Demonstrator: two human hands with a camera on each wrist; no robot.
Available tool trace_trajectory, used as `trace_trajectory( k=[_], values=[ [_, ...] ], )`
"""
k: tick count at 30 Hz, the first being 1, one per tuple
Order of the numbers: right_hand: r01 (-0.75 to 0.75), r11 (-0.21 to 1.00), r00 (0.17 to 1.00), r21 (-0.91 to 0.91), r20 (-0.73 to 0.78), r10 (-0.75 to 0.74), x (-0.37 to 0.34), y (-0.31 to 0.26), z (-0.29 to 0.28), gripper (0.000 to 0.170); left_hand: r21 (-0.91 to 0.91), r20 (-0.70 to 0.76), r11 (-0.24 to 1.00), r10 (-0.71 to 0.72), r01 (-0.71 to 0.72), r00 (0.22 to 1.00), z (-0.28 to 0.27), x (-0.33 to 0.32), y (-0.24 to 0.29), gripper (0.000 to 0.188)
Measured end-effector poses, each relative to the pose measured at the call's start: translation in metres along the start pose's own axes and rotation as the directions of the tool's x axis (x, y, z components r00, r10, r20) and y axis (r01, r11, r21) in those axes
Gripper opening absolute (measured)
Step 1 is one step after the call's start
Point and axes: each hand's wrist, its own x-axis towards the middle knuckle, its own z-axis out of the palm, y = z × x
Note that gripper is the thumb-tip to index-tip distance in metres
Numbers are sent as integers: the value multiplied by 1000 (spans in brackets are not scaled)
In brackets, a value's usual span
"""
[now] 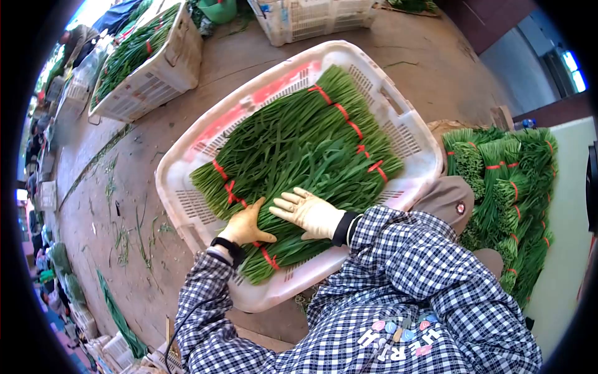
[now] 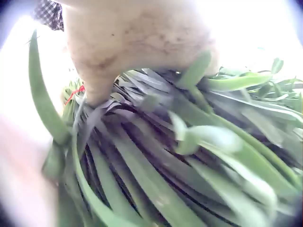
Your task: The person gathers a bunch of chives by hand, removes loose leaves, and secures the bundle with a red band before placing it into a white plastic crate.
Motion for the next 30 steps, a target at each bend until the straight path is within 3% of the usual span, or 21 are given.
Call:
trace_trajectory(
  k=[1,3,9,11,13,17,18,20,23,27,29,30],
  values=[
    [-31,999,999,-42,12,31,-6,7,-3,122,-71,-23,997,26,-27,999,2,-4,3,132],
    [-92,987,992,-131,74,102,-12,17,-9,124,-19,-64,997,76,-78,995,8,-14,8,123],
    [-107,983,994,-148,-19,105,-14,41,33,112,139,-32,990,-29,33,999,18,9,17,125],
    [-122,974,992,-192,8,126,-7,42,35,110,124,-6,991,-46,46,999,18,10,10,125],
    [-132,986,988,-99,67,139,-13,38,14,104,181,-16,981,-66,67,998,11,2,23,130],
    [-124,991,992,51,5,124,-44,30,-37,75,381,-106,913,-116,148,988,8,-11,45,143],
    [-71,996,974,51,-212,80,-63,34,-44,62,438,-121,889,-85,130,989,5,-13,52,143],
    [-123,982,969,145,-196,150,-100,33,-91,56,480,-157,874,-3,78,988,1,-12,68,142],
    [-204,958,899,203,-348,265,-154,36,-126,54,444,-282,896,132,7,950,1,5,92,137],
    [-371,891,808,262,-381,448,-208,26,-142,52,392,-320,904,308,-171,896,31,61,103,126],
    [-434,842,730,320,-423,537,-241,20,-142,50,411,-266,903,248,-123,931,45,85,108,124],
    [-387,871,684,303,-538,492,-254,17,-133,49,401,-299,909,246,-112,922,52,90,105,124]
  ],
)
